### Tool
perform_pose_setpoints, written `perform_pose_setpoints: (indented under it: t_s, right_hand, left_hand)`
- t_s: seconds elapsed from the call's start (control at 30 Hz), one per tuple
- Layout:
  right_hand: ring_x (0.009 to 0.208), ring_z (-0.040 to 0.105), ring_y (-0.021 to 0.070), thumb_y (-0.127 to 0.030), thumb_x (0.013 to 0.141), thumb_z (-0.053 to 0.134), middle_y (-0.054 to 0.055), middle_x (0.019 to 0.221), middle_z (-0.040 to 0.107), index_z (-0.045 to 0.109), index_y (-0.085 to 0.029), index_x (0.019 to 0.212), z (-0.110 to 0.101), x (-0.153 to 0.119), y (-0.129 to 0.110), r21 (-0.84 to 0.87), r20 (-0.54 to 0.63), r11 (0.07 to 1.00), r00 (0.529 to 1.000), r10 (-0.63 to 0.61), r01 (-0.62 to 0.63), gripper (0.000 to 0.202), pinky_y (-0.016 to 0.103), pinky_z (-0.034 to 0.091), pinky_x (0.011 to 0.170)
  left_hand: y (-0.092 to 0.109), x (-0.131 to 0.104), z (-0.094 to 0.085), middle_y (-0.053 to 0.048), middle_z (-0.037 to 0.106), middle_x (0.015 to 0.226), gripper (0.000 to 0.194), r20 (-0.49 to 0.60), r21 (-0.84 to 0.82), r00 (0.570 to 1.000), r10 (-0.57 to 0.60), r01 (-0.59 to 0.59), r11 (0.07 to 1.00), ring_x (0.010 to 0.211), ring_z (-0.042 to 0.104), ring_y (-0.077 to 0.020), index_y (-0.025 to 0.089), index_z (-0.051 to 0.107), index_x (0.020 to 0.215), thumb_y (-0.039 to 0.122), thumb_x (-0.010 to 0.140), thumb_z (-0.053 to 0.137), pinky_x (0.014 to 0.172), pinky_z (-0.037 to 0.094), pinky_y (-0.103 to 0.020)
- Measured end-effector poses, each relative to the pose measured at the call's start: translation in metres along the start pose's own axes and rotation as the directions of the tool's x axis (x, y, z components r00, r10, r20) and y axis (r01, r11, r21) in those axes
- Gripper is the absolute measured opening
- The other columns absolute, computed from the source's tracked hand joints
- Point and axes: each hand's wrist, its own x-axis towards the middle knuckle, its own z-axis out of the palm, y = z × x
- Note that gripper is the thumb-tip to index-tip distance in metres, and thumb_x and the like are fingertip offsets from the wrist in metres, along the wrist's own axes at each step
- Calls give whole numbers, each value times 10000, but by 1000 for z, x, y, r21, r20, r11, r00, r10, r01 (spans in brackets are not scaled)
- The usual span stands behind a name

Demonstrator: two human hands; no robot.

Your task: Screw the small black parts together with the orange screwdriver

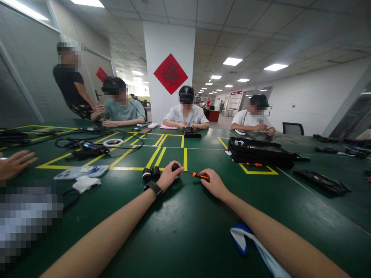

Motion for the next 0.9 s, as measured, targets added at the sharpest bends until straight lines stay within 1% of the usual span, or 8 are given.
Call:
perform_pose_setpoints:
  t_s: [0.1, 0.2, 0.27, 0.37, 0.5, 0.6, 0.73, 0.9]
  right_hand:
    - [844, 480, 162, -163, 716, 546, 37, 890, 555, 560, -178, 947, -1, -1, -1, 14, -23, 1000, 1000, -3, 4, 232, 311, 384, 770]
    - [853, 473, 165, -200, 761, 504, 47, 865, 553, 579, -168, 891, -2, -1, 2, -26, -34, 999, 999, 33, -34, 153, 314, 379, 774]
    - [846, 470, 166, -209, 774, 487, 48, 836, 552, 586, -163, 824, -3, -2, 4, -53, -22, 997, 999, 49, -51, 119, 312, 378, 768]
    - [819, 477, 160, -211, 762, 502, 45, 832, 550, 571, -162, 841, -5, -2, 5, -41, -14, 996, 997, 77, -77, 116, 300, 388, 739]
    - [828, 494, 155, -207, 724, 539, 37, 872, 551, 547, -169, 893, -6, -2, 4, 20, -14, 996, 996, 89, -89, 174, 300, 397, 748]
    - [870, 504, 155, -196, 730, 522, 40, 897, 558, 531, -173, 944, -5, -2, 5, 63, -16, 992, 994, 110, -109, 216, 307, 396, 781]
    - [850, 521, 146, -175, 742, 493, 43, 891, 564, 520, -178, 963, -3, -2, 8, 88, -3, 987, 990, 139, -138, 222, 304, 404, 780]
    - [817, 532, 131, -159, 686, 553, 34, 900, 560, 475, -176, 1044, -4, -2, 7, 162, 0, 980, 993, 117, -116, 367, 291, 421, 772]
  left_hand:
    - [0, 1, 0, 22, 548, 617, 276, -13, -66, 1000, -26, 25, 998, 559, 514, -93, 171, 528, 786, 423, 676, 551, 551, 405, -215]
    - [0, 1, -1, 19, 547, 628, 274, -6, -108, 999, -42, 42, 993, 567, 520, -95, 168, 520, 798, 413, 680, 548, 548, 407, -215]
    - [0, 1, -1, 17, 545, 635, 273, 1, -107, 999, -37, 37, 994, 565, 517, -94, 166, 516, 802, 410, 684, 551, 541, 404, -212]
    - [-1, 0, -1, 20, 543, 630, 266, 2, -67, 1000, -18, 18, 998, 550, 501, -86, 168, 516, 794, 405, 682, 561, 523, 390, -202]
    - [0, 0, -1, 24, 549, 621, 254, -1, -31, 1000, -23, 23, 999, 551, 506, -88, 174, 524, 784, 403, 679, 562, 527, 390, -201]
    - [0, 1, -1, 18, 568, 650, 252, 10, -55, 999, -47, 48, 997, 567, 526, -90, 176, 529, 794, 398, 678, 560, 551, 408, -209]
    - [-4, 2, 0, 6, 581, 694, 263, -2, -92, 997, -78, 77, 993, 609, 557, -101, 175, 530, 798, 392, 659, 582, 574, 423, -216]
    - [-8, 4, -1, 13, 566, 709, 250, 7, -112, 998, -62, 62, 992, 619, 550, -95, 178, 528, 798, 379, 661, 586, 570, 416, -207]
